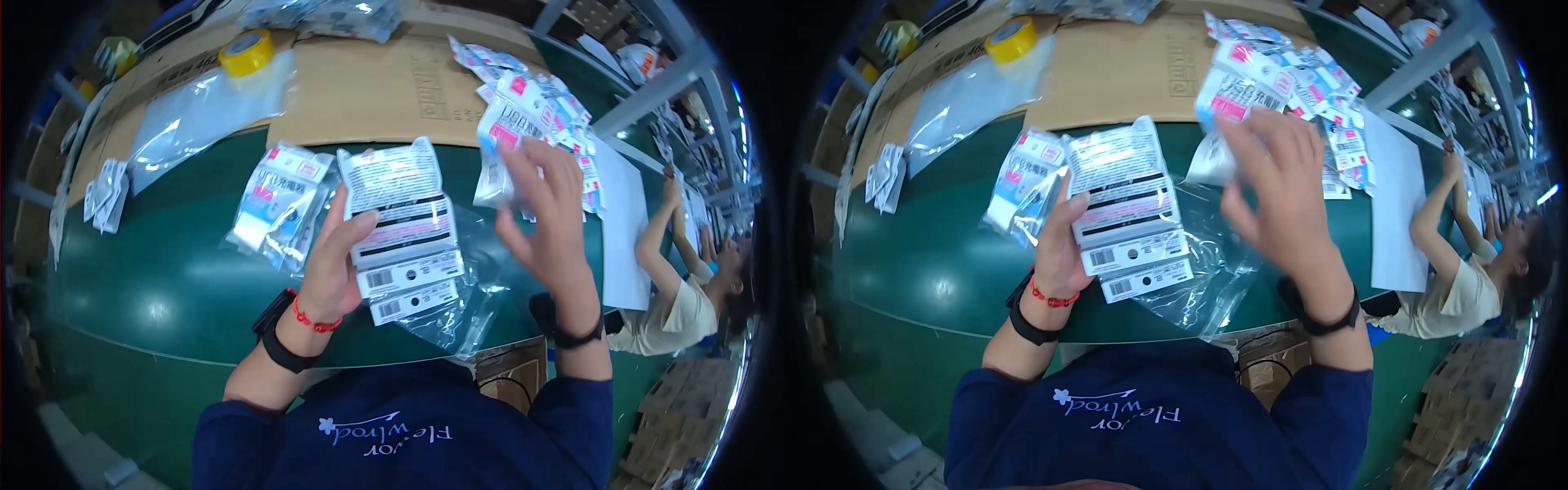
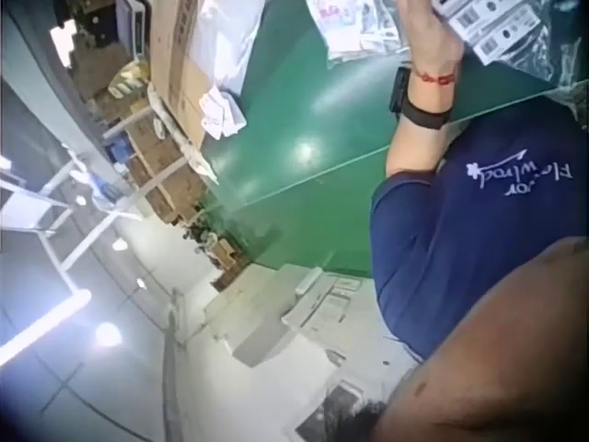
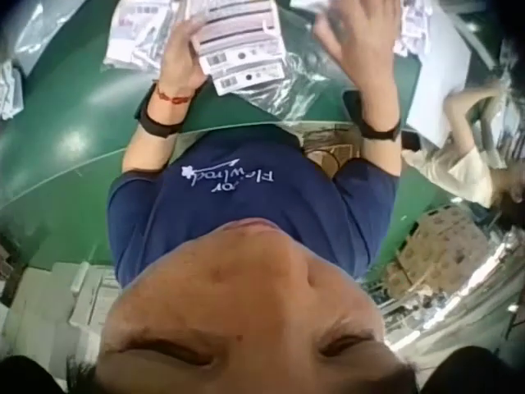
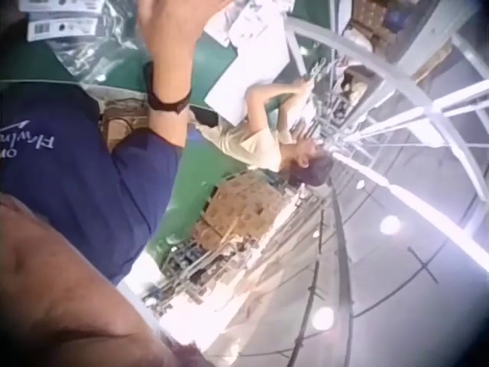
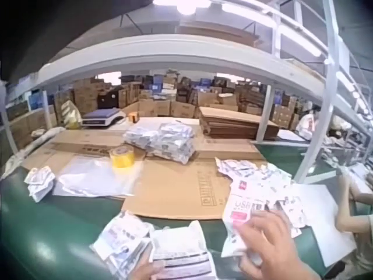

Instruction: The person sets aside a full bag of chargers and prepares a new plastic bag on the table. They pick up chargers one at a time, turning them over before sliding them into the bag, then place a label inside and set the filled bag aside.

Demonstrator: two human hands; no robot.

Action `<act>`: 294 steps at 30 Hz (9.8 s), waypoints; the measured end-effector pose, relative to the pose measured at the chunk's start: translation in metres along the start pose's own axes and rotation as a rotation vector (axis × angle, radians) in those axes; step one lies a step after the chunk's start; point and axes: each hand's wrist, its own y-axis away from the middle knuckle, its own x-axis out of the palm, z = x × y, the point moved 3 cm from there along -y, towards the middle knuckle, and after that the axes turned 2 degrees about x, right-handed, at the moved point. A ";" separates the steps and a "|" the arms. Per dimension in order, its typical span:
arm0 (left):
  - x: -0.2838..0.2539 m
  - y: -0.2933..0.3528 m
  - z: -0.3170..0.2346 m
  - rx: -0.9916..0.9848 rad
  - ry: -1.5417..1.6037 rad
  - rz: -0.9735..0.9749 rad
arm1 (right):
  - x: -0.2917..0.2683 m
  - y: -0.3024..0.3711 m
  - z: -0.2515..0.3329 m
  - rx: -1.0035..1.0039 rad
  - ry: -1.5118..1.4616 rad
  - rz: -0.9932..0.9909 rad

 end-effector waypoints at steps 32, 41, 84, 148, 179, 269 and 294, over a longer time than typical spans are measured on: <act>0.035 0.014 0.013 0.389 -0.865 0.087 | 0.004 0.072 0.025 0.776 -1.379 -0.025; 0.026 0.034 0.071 0.242 -1.889 0.344 | -0.040 0.115 -0.043 0.958 -1.066 0.276; 0.028 0.096 0.082 -1.079 -0.353 -0.058 | 0.076 0.066 -0.003 0.750 -1.296 1.036; -0.010 0.029 -0.005 0.310 -2.326 0.237 | 0.014 0.031 -0.046 0.804 -0.822 0.819; 0.010 0.011 -0.017 0.262 -0.044 -0.310 | 0.101 -0.002 -0.108 0.203 0.834 0.482; 0.055 0.045 0.059 0.510 -1.855 0.300 | 0.019 0.143 -0.019 1.100 -1.373 0.760; 0.073 0.066 0.060 0.653 -1.774 0.471 | 0.090 0.060 0.085 0.914 -1.445 0.101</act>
